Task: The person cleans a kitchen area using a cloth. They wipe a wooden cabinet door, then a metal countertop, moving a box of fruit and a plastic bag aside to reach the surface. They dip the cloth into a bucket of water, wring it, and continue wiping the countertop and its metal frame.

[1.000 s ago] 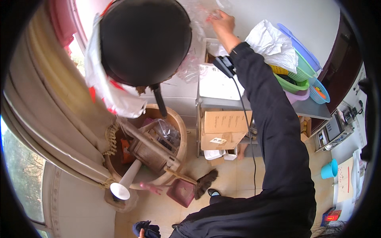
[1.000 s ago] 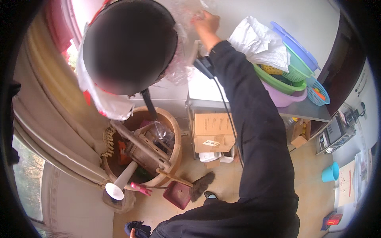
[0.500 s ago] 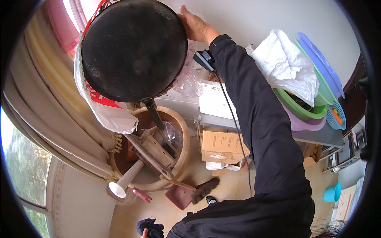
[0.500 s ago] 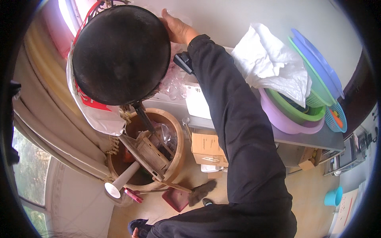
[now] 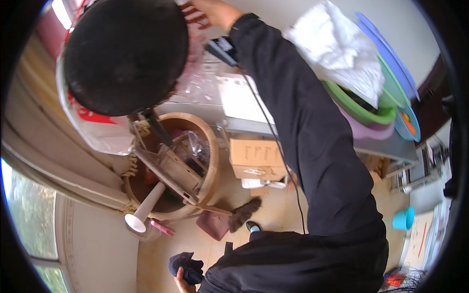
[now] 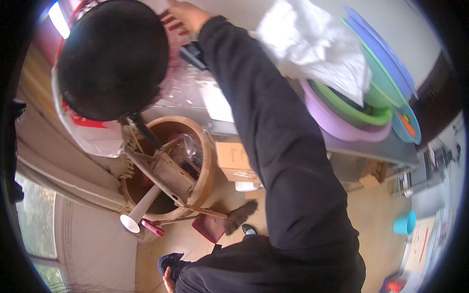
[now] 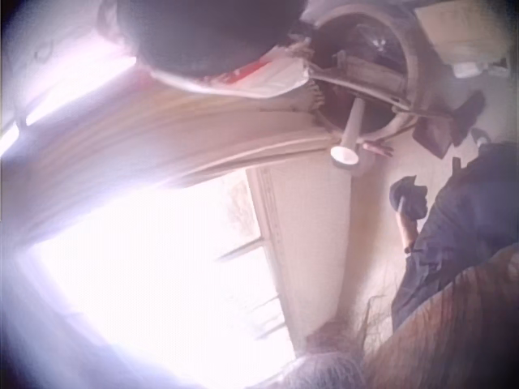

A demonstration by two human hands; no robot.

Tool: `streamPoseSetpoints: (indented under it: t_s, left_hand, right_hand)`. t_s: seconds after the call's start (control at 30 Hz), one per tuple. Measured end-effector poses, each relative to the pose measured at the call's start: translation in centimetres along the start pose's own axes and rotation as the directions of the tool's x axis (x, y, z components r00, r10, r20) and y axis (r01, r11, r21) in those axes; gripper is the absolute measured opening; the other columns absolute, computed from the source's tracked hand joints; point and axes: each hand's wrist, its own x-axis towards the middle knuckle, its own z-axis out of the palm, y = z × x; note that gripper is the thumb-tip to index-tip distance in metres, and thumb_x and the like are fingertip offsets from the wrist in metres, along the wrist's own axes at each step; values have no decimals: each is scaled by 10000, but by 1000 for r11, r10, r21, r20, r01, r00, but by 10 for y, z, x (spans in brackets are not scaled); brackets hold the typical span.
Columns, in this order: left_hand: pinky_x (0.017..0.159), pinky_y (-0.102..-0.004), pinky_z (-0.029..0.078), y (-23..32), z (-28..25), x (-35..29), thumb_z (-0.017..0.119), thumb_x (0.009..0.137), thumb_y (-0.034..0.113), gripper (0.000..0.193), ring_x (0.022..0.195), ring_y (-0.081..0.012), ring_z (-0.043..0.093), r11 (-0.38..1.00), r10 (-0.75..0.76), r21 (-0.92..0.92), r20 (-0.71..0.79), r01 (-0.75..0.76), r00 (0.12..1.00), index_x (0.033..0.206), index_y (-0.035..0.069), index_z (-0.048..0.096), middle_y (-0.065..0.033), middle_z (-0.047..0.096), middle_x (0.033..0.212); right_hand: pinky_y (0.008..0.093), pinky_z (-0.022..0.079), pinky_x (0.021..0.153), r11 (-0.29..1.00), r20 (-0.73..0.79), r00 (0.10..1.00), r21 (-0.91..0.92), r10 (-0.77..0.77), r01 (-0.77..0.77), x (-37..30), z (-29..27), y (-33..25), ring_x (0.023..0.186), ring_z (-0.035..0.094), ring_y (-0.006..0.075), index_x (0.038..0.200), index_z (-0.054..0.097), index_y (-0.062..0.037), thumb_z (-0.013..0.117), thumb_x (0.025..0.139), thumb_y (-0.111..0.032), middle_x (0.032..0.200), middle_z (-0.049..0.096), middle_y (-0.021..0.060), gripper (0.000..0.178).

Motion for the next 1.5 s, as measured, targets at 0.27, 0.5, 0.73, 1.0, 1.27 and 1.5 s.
streamPoseSetpoints:
  t_s: [0.27,0.5,0.73,1.0,1.27,1.5]
  left_hand:
    - [677,-447,581,9,28,20,633,853,304,531,804,-330,686,980,-200,44,201,195,959,1254,-30,532,-181,676,1030]
    - [899,-426,524,1,97,51,585,887,355,551,1051,-287,637,894,-361,442,627,66,690,1312,11,519,-148,644,1176]
    - [1091,-397,377,-99,197,8,517,968,515,727,1296,-253,469,881,-473,440,834,176,285,1458,13,327,-115,470,1407]
    - [875,-389,488,-196,285,-66,547,943,548,731,1115,-239,587,596,-744,772,635,-224,207,1452,57,360,-98,542,1326]
    - [712,-273,494,-286,396,-83,620,951,262,564,913,-170,664,625,-679,725,688,-289,256,1426,21,436,-104,669,1150]
    - [642,-223,469,-290,455,-68,624,934,172,495,864,-123,630,624,-340,655,719,-427,606,1387,28,488,-77,665,1125]
  right_hand:
    - [542,401,927,670,-403,564,-616,-720,415,-144,88,-8,1073,524,432,1023,613,-7,566,904,-248,1145,561,284,272]
    - [478,448,826,778,256,922,-497,-291,384,-461,193,111,990,547,293,1061,630,-88,713,839,-346,1067,566,100,350]
    - [505,258,1140,840,-1,902,-366,431,-401,-634,191,185,1434,203,436,1543,109,-81,772,734,-582,1562,169,246,1160]
    - [369,490,972,602,-257,686,730,681,-324,-742,61,200,1118,603,206,1372,469,-43,672,914,-214,1253,608,82,530]
    - [394,580,714,274,-236,435,961,869,-25,-854,-89,250,895,681,213,1299,544,-72,601,935,-159,1058,675,86,378]
    - [355,550,686,541,-493,571,835,656,98,-831,-183,250,873,653,200,1352,457,-70,647,887,-171,1126,616,79,512]
